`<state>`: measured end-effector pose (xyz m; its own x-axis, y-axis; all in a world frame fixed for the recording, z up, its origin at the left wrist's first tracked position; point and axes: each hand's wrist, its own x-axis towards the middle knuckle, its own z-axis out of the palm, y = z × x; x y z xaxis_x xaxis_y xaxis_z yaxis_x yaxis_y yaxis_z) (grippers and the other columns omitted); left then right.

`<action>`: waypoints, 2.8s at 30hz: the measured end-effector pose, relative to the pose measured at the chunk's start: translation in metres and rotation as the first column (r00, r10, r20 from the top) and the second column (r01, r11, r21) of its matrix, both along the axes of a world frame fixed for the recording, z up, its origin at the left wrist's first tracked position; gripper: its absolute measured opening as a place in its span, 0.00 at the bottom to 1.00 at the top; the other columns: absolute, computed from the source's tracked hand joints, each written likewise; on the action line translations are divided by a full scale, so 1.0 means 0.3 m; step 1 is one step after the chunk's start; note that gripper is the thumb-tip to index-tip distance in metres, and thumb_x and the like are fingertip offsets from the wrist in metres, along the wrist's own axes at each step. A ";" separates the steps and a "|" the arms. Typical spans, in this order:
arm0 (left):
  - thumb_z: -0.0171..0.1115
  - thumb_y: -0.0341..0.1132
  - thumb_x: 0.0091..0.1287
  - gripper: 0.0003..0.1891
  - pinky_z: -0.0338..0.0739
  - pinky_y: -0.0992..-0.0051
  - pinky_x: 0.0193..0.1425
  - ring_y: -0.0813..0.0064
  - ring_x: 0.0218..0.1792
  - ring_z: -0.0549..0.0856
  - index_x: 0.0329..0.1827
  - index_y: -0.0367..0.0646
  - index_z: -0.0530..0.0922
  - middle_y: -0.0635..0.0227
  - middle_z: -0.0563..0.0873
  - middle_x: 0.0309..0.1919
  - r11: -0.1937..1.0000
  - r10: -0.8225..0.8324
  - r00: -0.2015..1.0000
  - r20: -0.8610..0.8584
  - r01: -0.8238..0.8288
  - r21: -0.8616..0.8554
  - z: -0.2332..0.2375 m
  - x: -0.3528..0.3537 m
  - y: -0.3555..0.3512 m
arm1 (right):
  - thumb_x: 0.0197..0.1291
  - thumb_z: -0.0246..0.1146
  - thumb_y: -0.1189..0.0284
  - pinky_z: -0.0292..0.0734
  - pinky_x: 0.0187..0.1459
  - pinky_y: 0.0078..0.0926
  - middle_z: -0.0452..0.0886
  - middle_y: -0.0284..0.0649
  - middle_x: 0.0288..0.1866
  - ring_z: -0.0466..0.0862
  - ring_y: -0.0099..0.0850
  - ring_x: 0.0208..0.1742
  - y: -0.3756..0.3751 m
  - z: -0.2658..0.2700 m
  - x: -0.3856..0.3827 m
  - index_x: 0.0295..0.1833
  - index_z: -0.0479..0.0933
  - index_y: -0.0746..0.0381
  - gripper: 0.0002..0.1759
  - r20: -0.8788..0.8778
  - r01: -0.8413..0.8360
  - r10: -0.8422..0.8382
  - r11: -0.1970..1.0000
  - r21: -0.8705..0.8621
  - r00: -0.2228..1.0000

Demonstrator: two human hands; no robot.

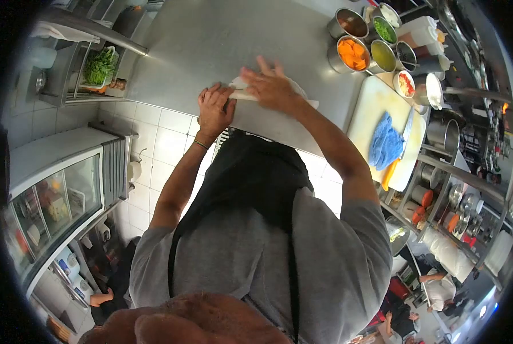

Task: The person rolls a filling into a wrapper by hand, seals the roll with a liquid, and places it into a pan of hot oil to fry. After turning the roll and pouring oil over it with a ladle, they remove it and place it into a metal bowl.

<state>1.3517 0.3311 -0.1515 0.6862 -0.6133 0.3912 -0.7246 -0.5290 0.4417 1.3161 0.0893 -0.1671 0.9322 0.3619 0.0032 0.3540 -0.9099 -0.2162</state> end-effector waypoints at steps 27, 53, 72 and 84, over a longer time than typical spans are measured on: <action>0.68 0.33 0.65 0.17 0.63 0.50 0.75 0.60 0.66 0.79 0.57 0.46 0.83 0.66 0.87 0.54 0.997 0.022 0.998 0.055 -0.018 -0.080 0.016 -0.020 -0.017 | 0.64 0.59 0.70 0.61 0.62 0.68 0.88 0.37 0.58 0.77 0.39 0.68 -1.118 0.309 -0.305 0.53 0.88 0.55 0.16 0.271 0.742 -0.736 0.440 -0.506 0.621; 0.69 0.36 0.67 0.16 0.61 0.48 0.77 0.60 0.69 0.78 0.58 0.48 0.84 0.67 0.86 0.56 0.999 0.025 0.999 0.027 -0.024 -0.023 -0.014 -0.007 -0.006 | 0.81 0.45 0.49 0.43 0.78 0.79 0.66 0.28 0.83 0.50 0.51 0.87 -0.169 0.047 -0.256 0.75 0.74 0.55 0.31 0.052 0.320 -0.317 0.945 -0.069 0.947; 0.67 0.36 0.67 0.17 0.63 0.47 0.76 0.58 0.67 0.79 0.58 0.47 0.83 0.63 0.87 0.54 0.997 0.016 0.998 0.054 -0.012 -0.071 -0.015 -0.013 -0.012 | 0.78 0.44 0.42 0.66 0.65 0.66 0.88 0.53 0.54 0.79 0.54 0.62 -0.621 0.511 -0.177 0.51 0.88 0.62 0.38 0.412 0.925 -0.836 0.377 -0.045 0.361; 0.67 0.35 0.68 0.16 0.62 0.49 0.78 0.60 0.69 0.78 0.58 0.47 0.84 0.66 0.87 0.56 0.998 0.025 0.999 0.038 -0.022 -0.062 -0.008 -0.020 -0.010 | 0.80 0.27 0.40 0.41 0.73 0.83 0.80 0.41 0.73 0.64 0.41 0.83 -0.983 0.338 -0.332 0.72 0.78 0.55 0.43 0.327 0.893 -0.846 0.324 -0.311 0.421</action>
<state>1.3458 0.3281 -0.1539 0.6837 -0.5713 0.4541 -0.7296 -0.5190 0.4454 1.2166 -0.2056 -0.0659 0.7163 -0.6700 0.1952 -0.6978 -0.6859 0.2063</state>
